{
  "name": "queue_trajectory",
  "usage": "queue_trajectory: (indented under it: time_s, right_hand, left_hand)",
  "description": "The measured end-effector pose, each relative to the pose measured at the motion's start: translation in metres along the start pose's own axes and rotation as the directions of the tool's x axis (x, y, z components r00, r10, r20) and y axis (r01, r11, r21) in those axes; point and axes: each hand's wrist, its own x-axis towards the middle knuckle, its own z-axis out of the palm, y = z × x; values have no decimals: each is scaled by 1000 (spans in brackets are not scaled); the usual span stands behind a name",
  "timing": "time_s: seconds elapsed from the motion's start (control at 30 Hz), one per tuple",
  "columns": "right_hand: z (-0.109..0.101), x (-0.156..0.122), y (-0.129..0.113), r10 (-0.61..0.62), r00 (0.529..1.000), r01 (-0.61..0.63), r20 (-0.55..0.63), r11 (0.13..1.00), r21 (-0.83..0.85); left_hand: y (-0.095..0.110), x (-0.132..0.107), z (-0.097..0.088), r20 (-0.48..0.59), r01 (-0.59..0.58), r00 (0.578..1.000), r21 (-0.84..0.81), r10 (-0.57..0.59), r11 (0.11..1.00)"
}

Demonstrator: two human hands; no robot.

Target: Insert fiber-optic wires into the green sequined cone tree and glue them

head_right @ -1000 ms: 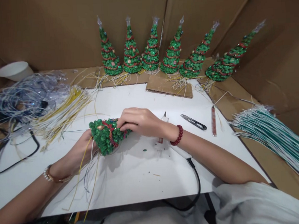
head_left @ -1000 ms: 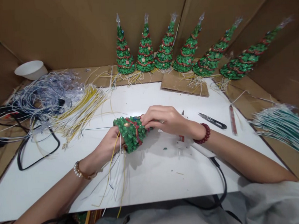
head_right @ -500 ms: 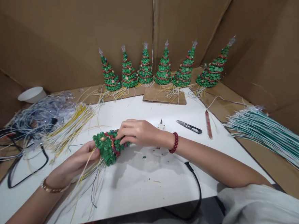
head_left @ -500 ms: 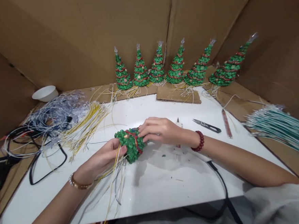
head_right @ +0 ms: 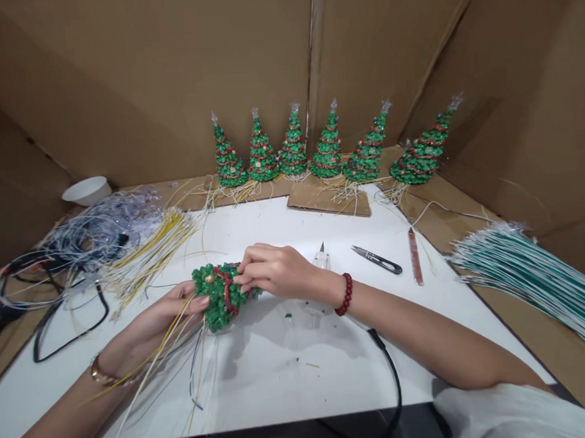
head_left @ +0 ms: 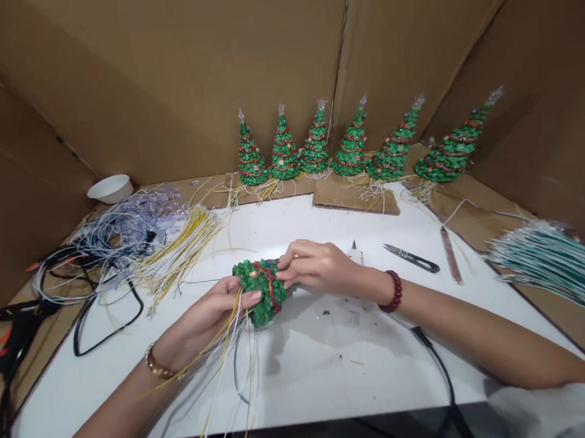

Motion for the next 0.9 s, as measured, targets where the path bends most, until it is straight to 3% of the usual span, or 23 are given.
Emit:
queue_trajectory:
  time_s: [0.17,0.33,0.47,0.7,0.9]
  right_hand:
    - [1,0,1,0,1000,0,13,1000,-8]
    - [-2,-1,2,-13,1000,12,22,998,57]
    - [-4,-2,0,-16,998,10,58,996,90]
    - [1,-3,1,9,1000,-11,24,994,106]
    - [0,-3,-3,9,999,-15,49,993,121]
  left_hand:
    - [1,2,3,66,-21,998,-6,21,1000]
    - [5,-2,9,30,-36,999,26,35,999]
    - [4,-4,10,64,-34,998,64,30,997]
    - [-7,4,11,35,-108,993,-95,112,990]
    - [-8,1,14,40,-88,995,-91,92,992]
